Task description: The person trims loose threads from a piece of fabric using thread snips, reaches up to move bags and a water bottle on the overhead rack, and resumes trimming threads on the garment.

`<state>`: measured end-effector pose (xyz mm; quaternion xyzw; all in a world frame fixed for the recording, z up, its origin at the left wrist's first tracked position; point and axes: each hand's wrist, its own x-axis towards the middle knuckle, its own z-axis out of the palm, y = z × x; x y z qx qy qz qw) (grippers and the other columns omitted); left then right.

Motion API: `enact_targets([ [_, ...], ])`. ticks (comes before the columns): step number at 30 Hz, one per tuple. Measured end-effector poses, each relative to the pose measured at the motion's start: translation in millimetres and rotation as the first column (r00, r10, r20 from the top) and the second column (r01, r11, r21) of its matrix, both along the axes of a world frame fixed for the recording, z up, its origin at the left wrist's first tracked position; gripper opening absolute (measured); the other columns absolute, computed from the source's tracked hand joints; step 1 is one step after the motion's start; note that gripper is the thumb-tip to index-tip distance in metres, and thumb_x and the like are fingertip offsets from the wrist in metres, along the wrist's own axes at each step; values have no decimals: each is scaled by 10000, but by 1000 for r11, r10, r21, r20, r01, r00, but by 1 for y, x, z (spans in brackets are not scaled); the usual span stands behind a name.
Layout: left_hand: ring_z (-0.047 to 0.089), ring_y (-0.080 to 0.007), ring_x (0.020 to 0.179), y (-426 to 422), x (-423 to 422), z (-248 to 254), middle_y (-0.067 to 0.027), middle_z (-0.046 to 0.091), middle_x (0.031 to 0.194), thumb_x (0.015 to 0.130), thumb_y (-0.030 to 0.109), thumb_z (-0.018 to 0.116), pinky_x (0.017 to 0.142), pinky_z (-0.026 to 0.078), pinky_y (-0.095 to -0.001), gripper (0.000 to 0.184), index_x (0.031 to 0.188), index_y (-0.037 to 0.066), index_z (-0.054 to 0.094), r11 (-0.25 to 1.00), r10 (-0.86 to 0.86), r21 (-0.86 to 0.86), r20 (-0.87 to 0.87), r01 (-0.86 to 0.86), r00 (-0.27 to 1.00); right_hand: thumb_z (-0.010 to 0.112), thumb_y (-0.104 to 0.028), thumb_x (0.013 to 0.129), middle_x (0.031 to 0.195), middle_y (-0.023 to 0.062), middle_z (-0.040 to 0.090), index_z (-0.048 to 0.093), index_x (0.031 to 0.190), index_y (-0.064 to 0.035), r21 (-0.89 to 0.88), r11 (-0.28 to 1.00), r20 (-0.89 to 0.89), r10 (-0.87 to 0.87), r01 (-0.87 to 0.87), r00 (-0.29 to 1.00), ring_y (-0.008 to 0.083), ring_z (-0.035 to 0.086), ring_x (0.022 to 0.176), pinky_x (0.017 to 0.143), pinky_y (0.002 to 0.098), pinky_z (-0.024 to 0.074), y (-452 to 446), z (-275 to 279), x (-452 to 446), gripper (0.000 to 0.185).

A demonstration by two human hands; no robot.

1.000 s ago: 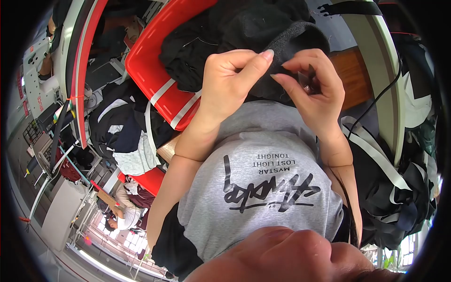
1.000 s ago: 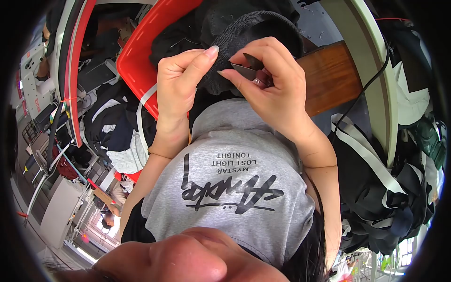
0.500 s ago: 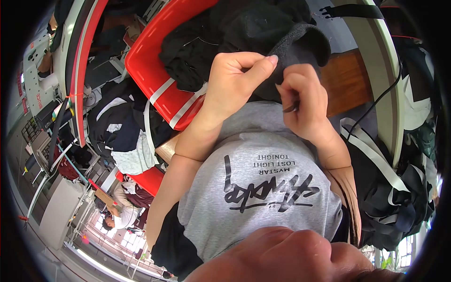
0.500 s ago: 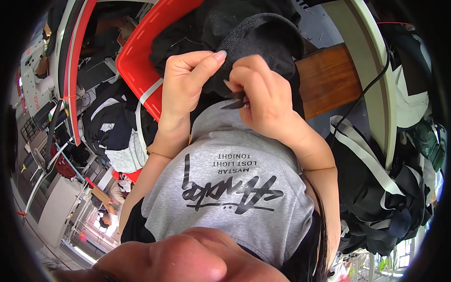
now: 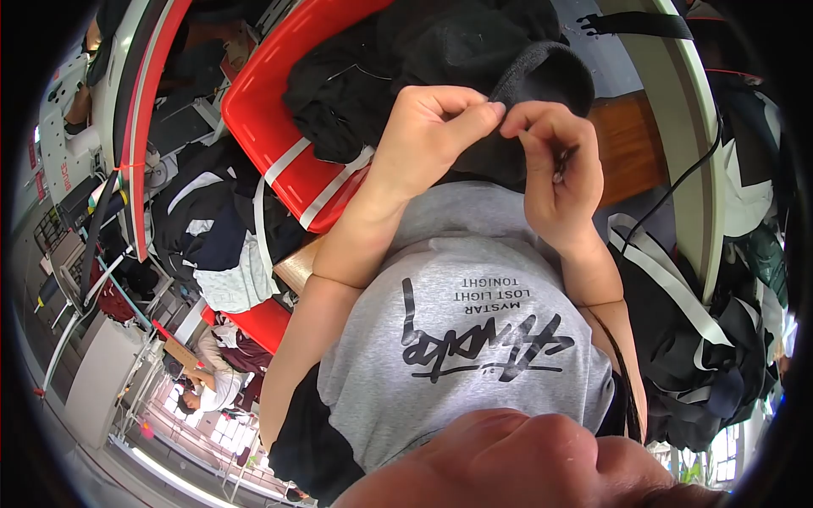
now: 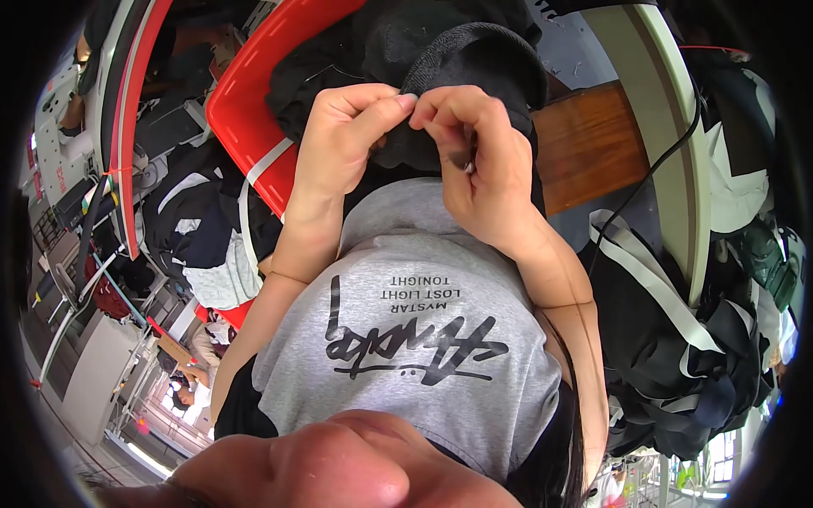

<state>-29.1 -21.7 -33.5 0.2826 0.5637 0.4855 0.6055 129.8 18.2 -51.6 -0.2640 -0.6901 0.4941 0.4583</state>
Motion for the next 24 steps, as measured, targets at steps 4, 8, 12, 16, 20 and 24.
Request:
enact_targets([
  [4,404,17,563,-2,12,-12,80,539,610,879,96,668,480,283,-181,148,829,-35,715,995,15,98,-297,15,955,578,47,897,829,86,620,481,988,-14,-115,988,189,-80,103,979,130,549,631,544,224,421,-5,-6,2,146],
  [8,409,3,534,6,11,-24,68,520,572,881,113,667,456,306,-199,184,803,-52,688,967,194,244,-496,-79,846,574,-8,919,757,62,590,493,960,-9,-343,926,327,-41,159,944,124,535,612,555,241,422,-13,-16,5,91],
  [12,394,9,515,19,0,4,59,512,550,895,142,667,429,287,-208,227,790,-59,680,945,292,252,-371,-208,881,586,-26,929,712,32,556,515,941,0,-640,762,228,69,96,971,81,513,634,570,224,408,-40,-46,7,76],
  [16,395,23,566,20,-7,-3,82,537,635,873,96,685,484,266,-180,135,875,-33,722,974,194,160,-246,-158,950,604,-15,929,746,-17,570,559,962,-16,-616,786,-21,-77,47,997,24,496,646,575,164,384,-24,-29,9,56],
  [20,372,15,557,18,-9,1,76,519,633,879,109,675,478,247,-196,140,834,-16,717,981,161,143,-225,-131,961,678,-45,883,762,-33,577,605,928,-18,-455,880,53,-128,138,990,1,463,618,529,167,360,-12,-17,13,90],
  [24,368,9,557,14,-6,-4,67,526,653,889,118,662,482,243,-197,155,811,-8,711,980,150,160,-201,-118,968,798,-89,767,734,-33,543,619,895,-44,-310,935,230,-100,171,968,19,415,576,484,185,326,-6,-9,4,224],
])
